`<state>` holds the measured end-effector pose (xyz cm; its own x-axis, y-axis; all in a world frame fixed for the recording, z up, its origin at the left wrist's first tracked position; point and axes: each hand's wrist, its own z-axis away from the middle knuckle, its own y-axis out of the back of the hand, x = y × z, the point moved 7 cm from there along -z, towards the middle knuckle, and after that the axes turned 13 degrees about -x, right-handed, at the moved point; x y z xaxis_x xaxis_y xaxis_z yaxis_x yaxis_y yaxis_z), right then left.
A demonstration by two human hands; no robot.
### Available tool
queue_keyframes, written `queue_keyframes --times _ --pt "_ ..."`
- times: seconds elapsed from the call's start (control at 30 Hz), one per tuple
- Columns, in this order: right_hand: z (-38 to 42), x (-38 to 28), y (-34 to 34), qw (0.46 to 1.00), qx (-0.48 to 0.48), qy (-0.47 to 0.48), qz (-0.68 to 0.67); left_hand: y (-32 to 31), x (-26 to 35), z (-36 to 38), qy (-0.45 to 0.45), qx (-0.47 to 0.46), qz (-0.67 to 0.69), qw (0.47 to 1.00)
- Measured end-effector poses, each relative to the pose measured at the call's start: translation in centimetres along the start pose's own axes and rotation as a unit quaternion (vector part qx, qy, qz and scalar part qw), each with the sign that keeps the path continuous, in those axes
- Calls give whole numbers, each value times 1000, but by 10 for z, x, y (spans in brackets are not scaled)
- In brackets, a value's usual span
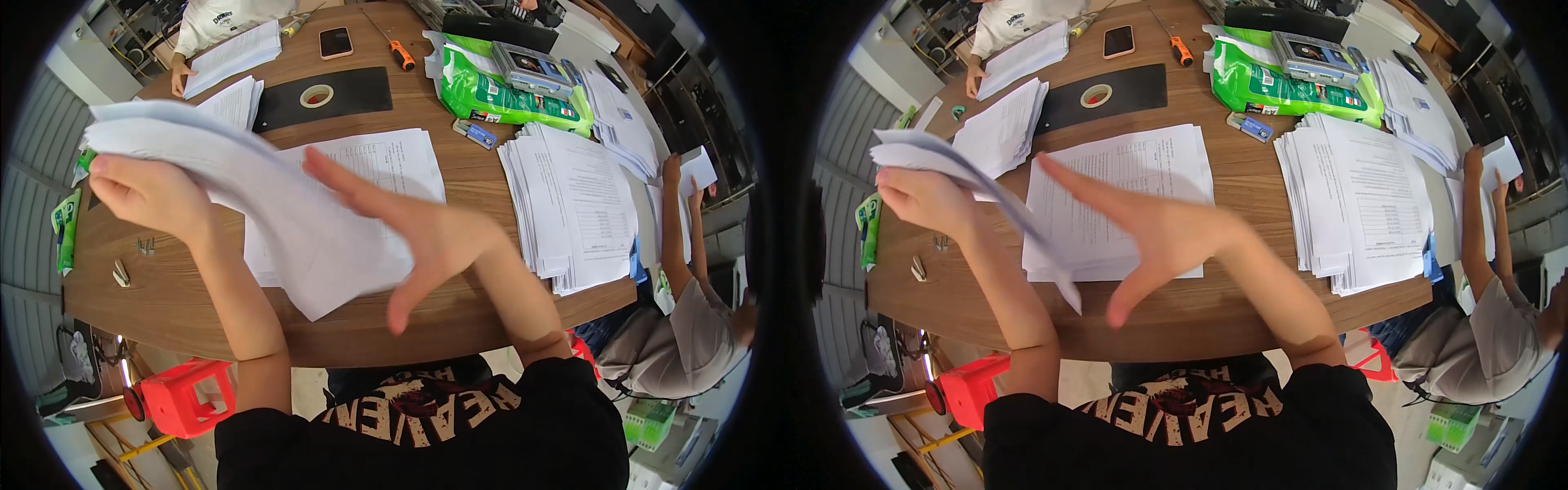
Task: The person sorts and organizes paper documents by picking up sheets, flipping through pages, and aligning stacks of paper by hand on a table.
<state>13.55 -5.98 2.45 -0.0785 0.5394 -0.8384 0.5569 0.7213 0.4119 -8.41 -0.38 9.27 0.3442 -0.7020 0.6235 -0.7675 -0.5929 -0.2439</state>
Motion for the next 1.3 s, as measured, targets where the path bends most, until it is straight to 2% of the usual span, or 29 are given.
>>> queue_keyframes --times 0.13,0.17,0.2,0.23,0.27,0.3,0.33,0.37,0.4,0.43,0.47,0.5,0.53,0.6,0.63,0.7,0.73,0.77,0.8,0.83,0.87,0.9,0.93,1.03,1.1,1.13,1.2,1.23,1.3 --pt "-15 -32 -29 998 38 -3 46 -8 -2 7 -10 -16 -33 999" --pt "-11 -30 -23 985 147 -41 81 -9 -6 8 9 -22 -1 1000" --pt "-4 -27 -14 969 215 -74 101 -11 0 10 6 -21 0 1000" --pt "5 -24 -6 947 281 -108 114 -14 -1 13 40 -18 54 998" --pt "13 -18 6 935 307 -138 113 -15 -2 14 74 -16 108 991" --pt "20 -26 20 912 359 -128 151 -13 1 13 68 -17 109 991" --pt "29 -34 34 885 409 -118 188 -20 -1 13 98 -82 164 978" --pt "38 -38 47 883 433 -85 163 -27 -4 15 129 -146 216 957" --pt "49 -42 57 878 455 -53 137 -20 -10 13 126 -144 216 957" --pt "57 -48 64 879 453 -50 137 -32 -16 13 142 -306 205 918" --pt "65 -53 72 878 465 -57 98 -44 -20 24 155 -461 189 853" --pt "73 -54 78 875 476 -64 59 -55 -3 39 155 -480 233 832" --pt "76 -56 82 876 475 -63 59 -55 -10 41 155 -479 232 832" --pt "83 -59 89 867 489 -61 71 -69 -32 66 227 -601 167 748" --pt "85 -58 91 874 476 -63 73 -73 -34 68 227 -600 167 749" --pt "88 -58 93 878 474 -44 59 -81 -35 70 268 -528 256 764" --pt "89 -58 93 880 472 -26 45 -84 -30 72 268 -530 257 763" --pt "88 -55 94 879 474 -26 46 -82 -27 65 262 -471 263 800" --pt "83 -53 94 886 464 26 11 -77 -23 59 254 -410 267 834" --pt "80 -51 95 889 451 78 -24 -79 -17 61 254 -411 268 834" --pt "82 -44 97 889 451 78 -24 -78 -9 58 235 -381 287 847" --pt "82 -31 99 898 439 13 -13 -75 -4 55 215 -351 306 858" --pt "80 -18 100 904 425 -52 -2 -75 -6 55 215 -351 305 859" --pt "81 8 106 897 438 -59 -23 -79 -19 65 223 -372 323 841" --pt "85 35 109 886 455 -44 -84 -91 -45 84 343 -399 359 771" --pt "88 50 111 886 454 -43 -83 -92 -53 86 342 -399 360 771" --pt "90 77 107 890 419 -129 -124 -98 -61 90 320 -464 270 781" --pt "92 77 105 890 414 -165 -92 -99 -60 91 319 -466 270 780" --pt "91 67 108 891 419 -154 -83 -95 -50 83 250 -464 230 818"
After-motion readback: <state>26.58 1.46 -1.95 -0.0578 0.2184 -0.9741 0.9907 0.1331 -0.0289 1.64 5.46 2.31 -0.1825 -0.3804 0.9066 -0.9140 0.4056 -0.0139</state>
